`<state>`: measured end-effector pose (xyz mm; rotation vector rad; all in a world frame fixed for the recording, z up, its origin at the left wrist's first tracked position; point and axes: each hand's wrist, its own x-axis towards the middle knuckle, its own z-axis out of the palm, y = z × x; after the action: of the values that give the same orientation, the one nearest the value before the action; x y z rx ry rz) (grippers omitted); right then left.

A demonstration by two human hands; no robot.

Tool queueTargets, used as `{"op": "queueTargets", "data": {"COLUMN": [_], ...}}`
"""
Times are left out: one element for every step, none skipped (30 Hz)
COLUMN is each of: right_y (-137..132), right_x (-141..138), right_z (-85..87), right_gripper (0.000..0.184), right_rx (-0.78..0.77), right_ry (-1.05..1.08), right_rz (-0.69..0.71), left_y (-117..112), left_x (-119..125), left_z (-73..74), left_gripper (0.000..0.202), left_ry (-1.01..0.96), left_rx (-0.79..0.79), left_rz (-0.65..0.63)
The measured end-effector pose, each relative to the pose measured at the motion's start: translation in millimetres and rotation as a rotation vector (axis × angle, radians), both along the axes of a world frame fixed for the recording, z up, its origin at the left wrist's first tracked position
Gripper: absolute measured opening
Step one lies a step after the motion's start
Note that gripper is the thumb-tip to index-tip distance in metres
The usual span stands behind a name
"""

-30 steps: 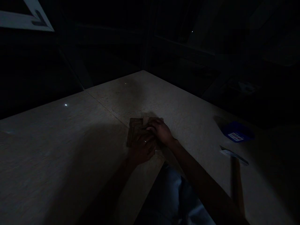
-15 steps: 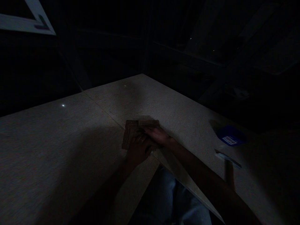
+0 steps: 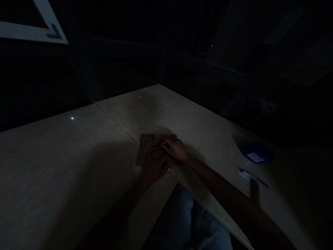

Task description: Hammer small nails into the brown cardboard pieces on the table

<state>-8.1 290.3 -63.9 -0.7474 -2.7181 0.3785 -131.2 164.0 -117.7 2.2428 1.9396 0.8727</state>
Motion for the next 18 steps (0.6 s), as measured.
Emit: {"op": "queueTargets", "data": {"right_y": [-1, 0, 1, 5, 9, 15, 22, 30, 37, 44, 50, 55, 58, 60, 61, 61, 61, 61], "right_x": [0, 1, 1, 3, 5, 8, 11, 16, 22, 28, 34, 39, 43, 46, 47, 46, 43, 39], "right_z": [2.5, 5.3, 7.8, 9.8, 11.0, 11.0, 9.9, 7.6, 4.3, 0.3, -4.4, -9.3, -14.3, -19.1, -23.7, -27.8, -31.4, -34.4], "right_gripper": [0.045, 0.041, 0.036, 0.032, 0.029, 0.028, 0.028, 0.029, 0.030, 0.029, 0.027, 0.025, 0.022, 0.019, 0.017, 0.016, 0.017, 0.018], "right_rx": [-0.031, -0.055, -0.069, -0.082, -0.102, -0.132, -0.169, -0.205, -0.235, -0.248, -0.251, -0.247, -0.244, -0.245, -0.248, -0.253, -0.258, -0.262], "right_ry": [0.055, 0.098, 0.125, 0.139, 0.146, 0.150, 0.156, 0.161, 0.169, 0.176, 0.180, 0.180, 0.177, 0.175, 0.176, 0.181, 0.192, 0.209], "right_rz": [-0.036, -0.066, -0.091, -0.123, -0.170, -0.243, -0.338, -0.442, -0.546, -0.628, -0.689, -0.733, -0.760, -0.778, -0.784, -0.777, -0.762, -0.741], "left_y": [0, 0, -1, -1, -1, -2, -2, -2, -2, -2, -2, -2, -2, -1, -1, -1, -1, -1], "left_x": [0, 1, 1, 1, 1, 1, 1, 1, 1, 1, 1, 1, 0, 0, 0, 0, -1, -1], "left_z": [1.1, 2.1, 3.0, 3.9, 4.6, 5.1, 5.6, 6.0, 6.3, 6.6, 6.8, 7.0, 7.2, 7.2, 7.2, 7.1, 7.0, 6.9], "left_gripper": [0.037, 0.035, 0.033, 0.032, 0.031, 0.030, 0.029, 0.027, 0.025, 0.024, 0.022, 0.022, 0.022, 0.023, 0.023, 0.023, 0.023, 0.022], "left_ry": [-0.001, -0.002, -0.002, 0.000, 0.003, 0.008, 0.016, 0.026, 0.036, 0.041, 0.043, 0.044, 0.045, 0.047, 0.051, 0.058, 0.065, 0.073], "left_rx": [0.005, 0.010, 0.014, 0.017, 0.021, 0.027, 0.034, 0.042, 0.051, 0.060, 0.066, 0.073, 0.079, 0.084, 0.088, 0.090, 0.091, 0.092], "left_rz": [0.001, -0.001, -0.001, -0.002, 0.001, 0.006, 0.015, 0.025, 0.035, 0.049, 0.066, 0.084, 0.101, 0.117, 0.135, 0.153, 0.171, 0.188]}}
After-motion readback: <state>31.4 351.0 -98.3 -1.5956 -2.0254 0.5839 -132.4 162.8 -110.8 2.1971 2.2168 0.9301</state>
